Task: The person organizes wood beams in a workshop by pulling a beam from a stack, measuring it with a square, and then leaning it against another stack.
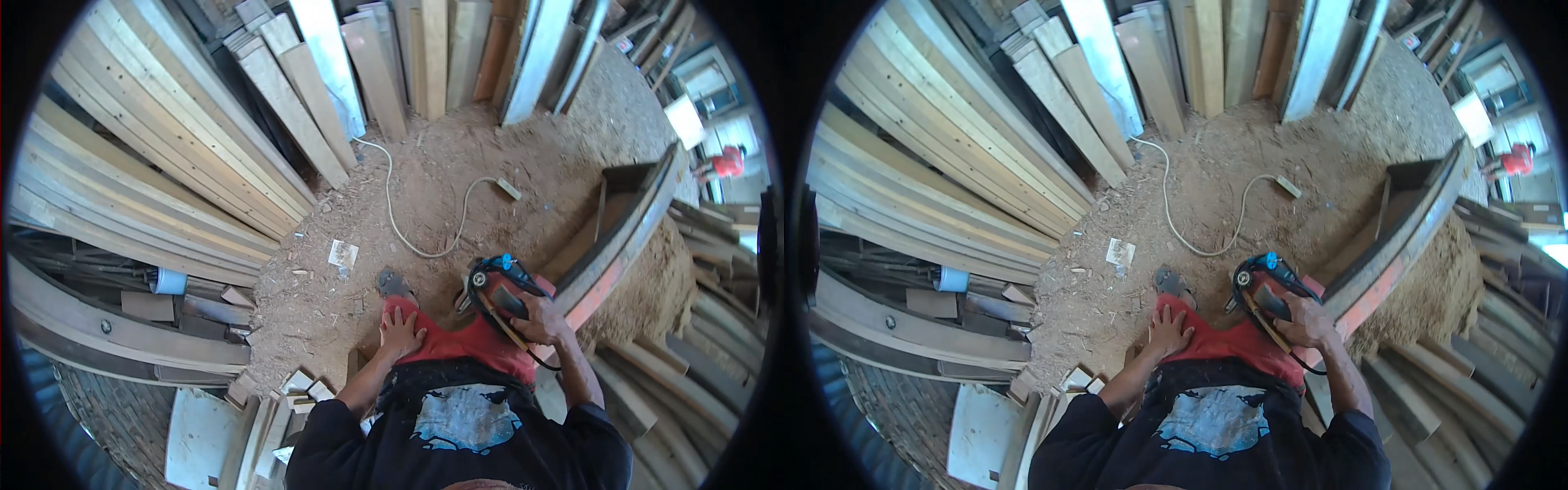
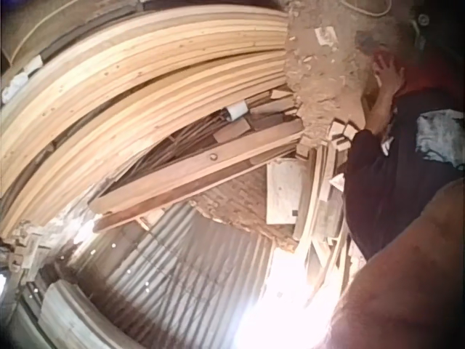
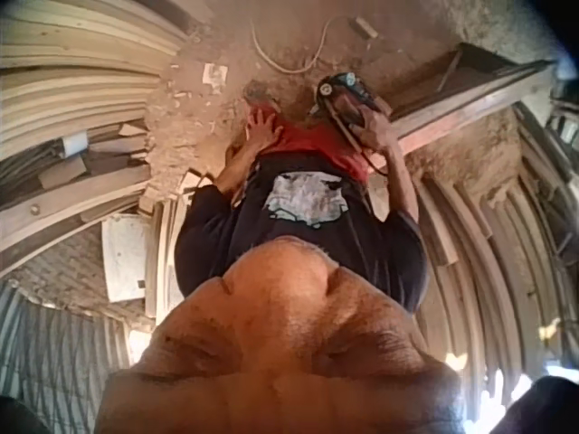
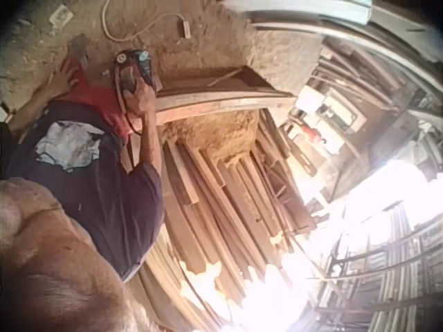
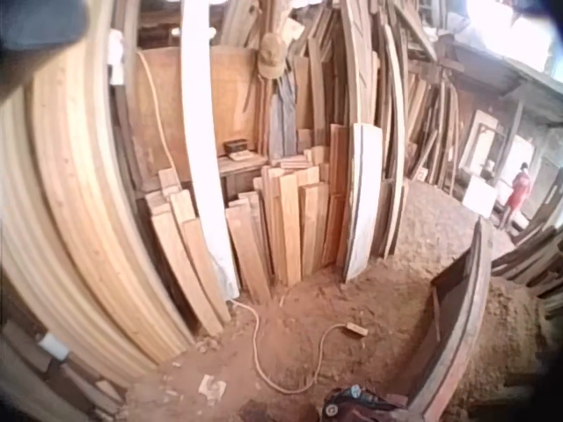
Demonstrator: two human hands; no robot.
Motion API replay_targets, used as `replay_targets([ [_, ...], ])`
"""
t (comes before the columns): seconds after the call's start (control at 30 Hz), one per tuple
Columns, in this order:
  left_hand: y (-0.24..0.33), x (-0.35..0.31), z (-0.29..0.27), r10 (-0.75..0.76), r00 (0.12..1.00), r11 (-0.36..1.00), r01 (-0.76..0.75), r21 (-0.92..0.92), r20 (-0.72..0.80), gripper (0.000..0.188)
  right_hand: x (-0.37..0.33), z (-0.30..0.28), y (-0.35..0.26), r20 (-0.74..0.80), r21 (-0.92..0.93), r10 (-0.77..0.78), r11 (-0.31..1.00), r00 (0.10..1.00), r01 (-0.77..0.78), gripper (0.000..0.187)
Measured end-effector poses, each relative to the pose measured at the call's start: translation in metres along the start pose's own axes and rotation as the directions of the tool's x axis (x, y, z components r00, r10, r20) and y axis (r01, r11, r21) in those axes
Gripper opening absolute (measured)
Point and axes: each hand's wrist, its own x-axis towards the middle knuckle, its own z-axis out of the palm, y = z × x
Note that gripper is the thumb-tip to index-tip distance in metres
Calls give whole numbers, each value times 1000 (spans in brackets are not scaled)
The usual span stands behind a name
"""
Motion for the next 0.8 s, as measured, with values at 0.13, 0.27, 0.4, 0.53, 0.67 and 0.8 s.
replay_targets([
  [0.13, -12, 18, 9, -84, 996, 978, 85, -191, 11, 70, 72, -19, -47, 142, -92, -1, 996, 990, 14, 49],
  [0.27, -17, 28, -9, -153, 984, 885, 177, -430, 89, 68, 143, -31, -73, 150, -122, -90, 987, 985, 109, 53],
  [0.4, -38, 25, -35, -253, 945, 786, 325, -526, 206, 64, 218, -38, -103, 145, -93, -237, 963, 961, 252, 54],
  [0.53, -62, 40, 2, -285, 958, 710, 241, -662, 43, 64, 301, -48, -128, 224, -151, -315, 924, 922, 352, 58],
  [0.67, -39, 42, -2, -485, 862, 545, 428, -721, 145, 66, 404, -42, -127, 256, -165, -506, 817, 824, 553, 57],
  [0.8, 26, 76, -13, -733, 638, 100, 447, -889, 238, 70, 472, -45, -150, 448, -231, -411, 805, 794, 547, 54],
])
